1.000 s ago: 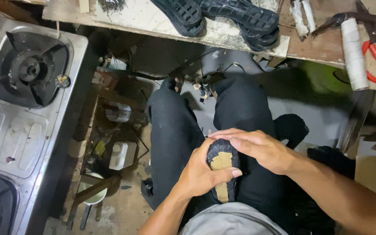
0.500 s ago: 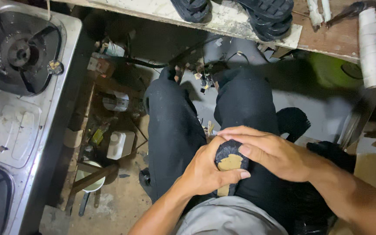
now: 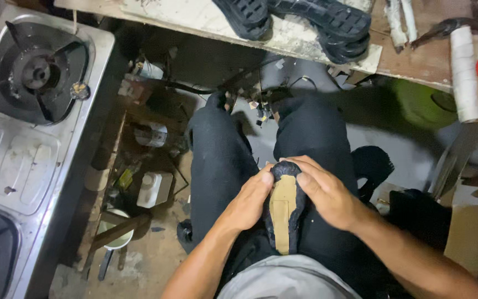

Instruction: The person sits on the floor and attaches soles to shoe uppers on their lap. They press and align each sole onto the upper, tap and press the sole edges with a hammer-like tool, and place finished shoes on the workbench while taking new uppers from the bench.

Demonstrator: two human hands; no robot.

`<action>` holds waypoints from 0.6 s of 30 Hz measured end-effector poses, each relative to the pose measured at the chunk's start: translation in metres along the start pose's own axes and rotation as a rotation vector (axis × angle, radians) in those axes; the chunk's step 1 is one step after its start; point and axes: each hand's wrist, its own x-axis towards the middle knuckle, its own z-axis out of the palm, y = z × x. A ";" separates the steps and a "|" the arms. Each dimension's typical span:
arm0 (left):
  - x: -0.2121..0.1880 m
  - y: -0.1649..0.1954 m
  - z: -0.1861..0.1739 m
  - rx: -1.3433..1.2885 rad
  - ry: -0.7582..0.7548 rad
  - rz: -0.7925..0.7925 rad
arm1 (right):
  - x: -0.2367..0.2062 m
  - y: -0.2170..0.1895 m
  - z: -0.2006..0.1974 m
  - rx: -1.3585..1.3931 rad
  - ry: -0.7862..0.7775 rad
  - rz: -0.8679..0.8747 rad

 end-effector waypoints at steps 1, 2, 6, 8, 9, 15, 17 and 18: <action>-0.002 -0.003 0.000 -0.012 0.012 -0.040 | -0.001 -0.005 0.006 -0.052 0.048 0.028; -0.003 -0.007 0.000 0.025 0.034 -0.065 | -0.001 -0.008 0.012 -0.135 0.079 0.039; 0.000 -0.020 -0.003 0.044 0.114 -0.117 | 0.007 -0.006 0.016 -0.313 0.028 0.064; 0.004 -0.026 -0.006 -0.007 0.146 -0.135 | 0.018 0.000 0.001 -0.354 -0.054 0.039; 0.008 -0.030 -0.007 -0.027 0.159 -0.141 | 0.027 0.000 -0.010 -0.396 -0.075 0.001; 0.027 -0.044 -0.008 -0.123 0.214 -0.238 | 0.112 -0.038 -0.075 -0.870 0.151 -0.296; 0.029 -0.046 -0.008 -0.165 0.192 -0.226 | 0.148 -0.050 -0.089 -1.085 0.228 -0.397; 0.029 -0.046 -0.009 -0.199 0.180 -0.216 | 0.165 -0.051 -0.096 -1.222 0.279 -0.434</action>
